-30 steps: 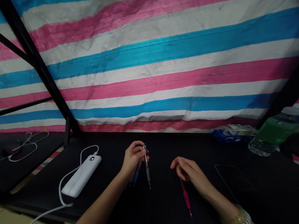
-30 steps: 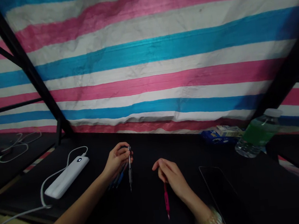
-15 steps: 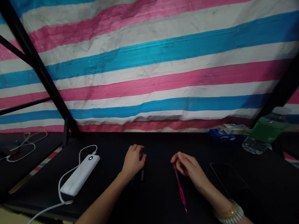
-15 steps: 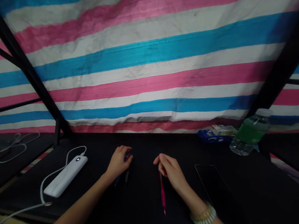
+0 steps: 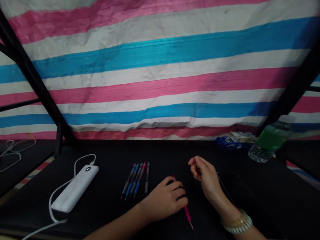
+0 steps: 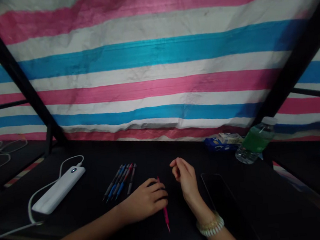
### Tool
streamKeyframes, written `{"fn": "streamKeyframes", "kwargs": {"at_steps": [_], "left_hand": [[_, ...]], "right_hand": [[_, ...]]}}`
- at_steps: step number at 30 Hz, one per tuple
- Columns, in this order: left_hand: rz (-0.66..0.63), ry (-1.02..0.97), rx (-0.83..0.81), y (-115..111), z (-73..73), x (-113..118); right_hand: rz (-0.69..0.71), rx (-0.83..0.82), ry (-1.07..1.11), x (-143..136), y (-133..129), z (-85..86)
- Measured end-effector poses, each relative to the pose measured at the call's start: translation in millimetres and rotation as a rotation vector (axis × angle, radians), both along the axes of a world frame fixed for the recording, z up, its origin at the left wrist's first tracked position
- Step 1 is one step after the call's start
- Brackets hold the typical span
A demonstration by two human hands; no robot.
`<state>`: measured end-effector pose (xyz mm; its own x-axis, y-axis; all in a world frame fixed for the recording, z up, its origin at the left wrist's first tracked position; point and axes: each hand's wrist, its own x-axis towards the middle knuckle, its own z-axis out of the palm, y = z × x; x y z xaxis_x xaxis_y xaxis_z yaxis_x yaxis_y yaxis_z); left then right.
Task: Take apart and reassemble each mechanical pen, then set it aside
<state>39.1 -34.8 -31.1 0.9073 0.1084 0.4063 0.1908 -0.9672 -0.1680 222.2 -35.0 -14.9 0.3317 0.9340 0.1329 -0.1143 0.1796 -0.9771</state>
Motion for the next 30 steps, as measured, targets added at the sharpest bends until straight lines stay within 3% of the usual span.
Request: {"fn": "streamKeyframes", "kwargs": {"at_steps": [7,13,15,18,21,27,30], "left_hand": [[-0.074,-0.021,0.076,-22.1,1.4,2.3],[0.060,-0.078,0.057,-4.7,3.1,-5.3],[0.163,-0.117,0.040,5.2,8.0,-13.0],[0.304,-0.175,0.036,18.8,17.2,-27.1],[0.358,-0.165,0.041,26.2,22.1,-37.2],[0.454,-0.068,0.093,24.0,16.2,-33.2],[0.500,-0.005,0.056,17.8,14.4,-27.4]], "right_hand": [[0.036,-0.046,-0.014,0.2,2.2,-2.8],[0.133,-0.098,-0.080,-2.1,2.2,-1.1],[0.234,-0.121,-0.154,-2.7,0.6,-0.6],[0.522,-0.169,-0.368,-3.8,-4.6,0.5],[0.720,-0.148,-0.588,-4.3,-9.9,1.9],[0.548,0.045,-0.935,-3.7,-12.1,1.2],[0.525,0.092,-1.046,-4.2,-13.2,-0.7]]}}
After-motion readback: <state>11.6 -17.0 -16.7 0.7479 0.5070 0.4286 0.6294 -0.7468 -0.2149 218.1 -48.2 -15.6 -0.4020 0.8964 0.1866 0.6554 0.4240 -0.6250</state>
